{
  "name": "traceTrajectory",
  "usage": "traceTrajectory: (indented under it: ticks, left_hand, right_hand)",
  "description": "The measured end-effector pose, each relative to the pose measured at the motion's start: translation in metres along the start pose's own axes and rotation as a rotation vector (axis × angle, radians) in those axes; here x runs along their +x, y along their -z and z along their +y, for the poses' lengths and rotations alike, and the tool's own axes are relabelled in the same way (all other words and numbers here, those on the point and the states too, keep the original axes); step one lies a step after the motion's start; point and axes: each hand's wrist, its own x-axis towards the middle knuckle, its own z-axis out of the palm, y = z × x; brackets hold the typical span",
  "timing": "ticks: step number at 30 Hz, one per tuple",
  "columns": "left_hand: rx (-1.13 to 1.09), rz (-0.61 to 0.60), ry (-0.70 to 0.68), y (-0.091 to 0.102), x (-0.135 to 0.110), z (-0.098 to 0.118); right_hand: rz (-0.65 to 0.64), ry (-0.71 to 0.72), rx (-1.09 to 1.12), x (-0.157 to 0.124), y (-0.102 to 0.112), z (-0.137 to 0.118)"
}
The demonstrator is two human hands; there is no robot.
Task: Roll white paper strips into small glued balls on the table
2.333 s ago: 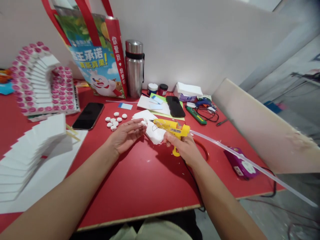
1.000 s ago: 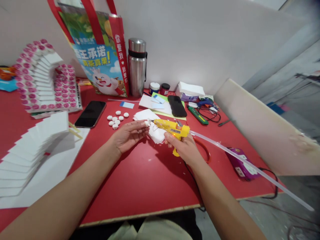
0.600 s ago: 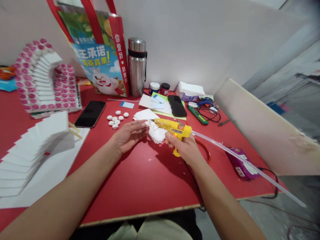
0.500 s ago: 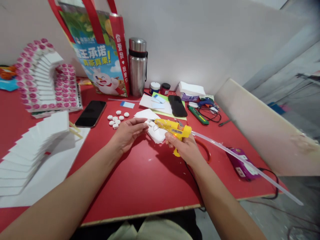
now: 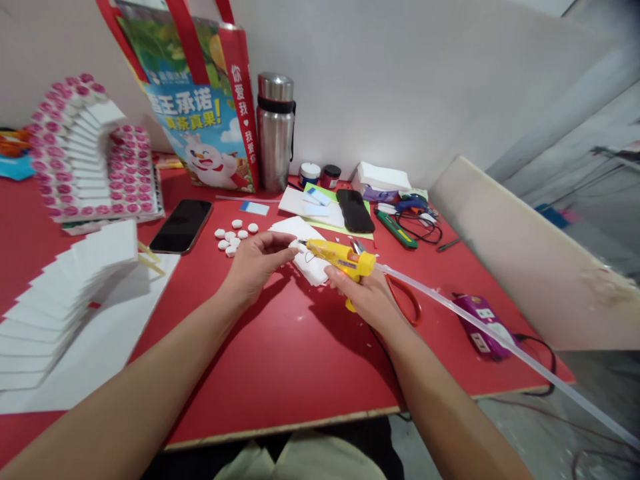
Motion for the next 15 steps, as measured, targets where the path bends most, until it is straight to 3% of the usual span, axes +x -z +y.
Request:
traceTrajectory:
  ticks: [15]
  left_hand:
    - [0.276,-0.037,-0.224,0.0040,0.0030,-0.0077]
  right_hand:
    - [-0.027,0.020,-0.066,0.0017,-0.0037,0.0055]
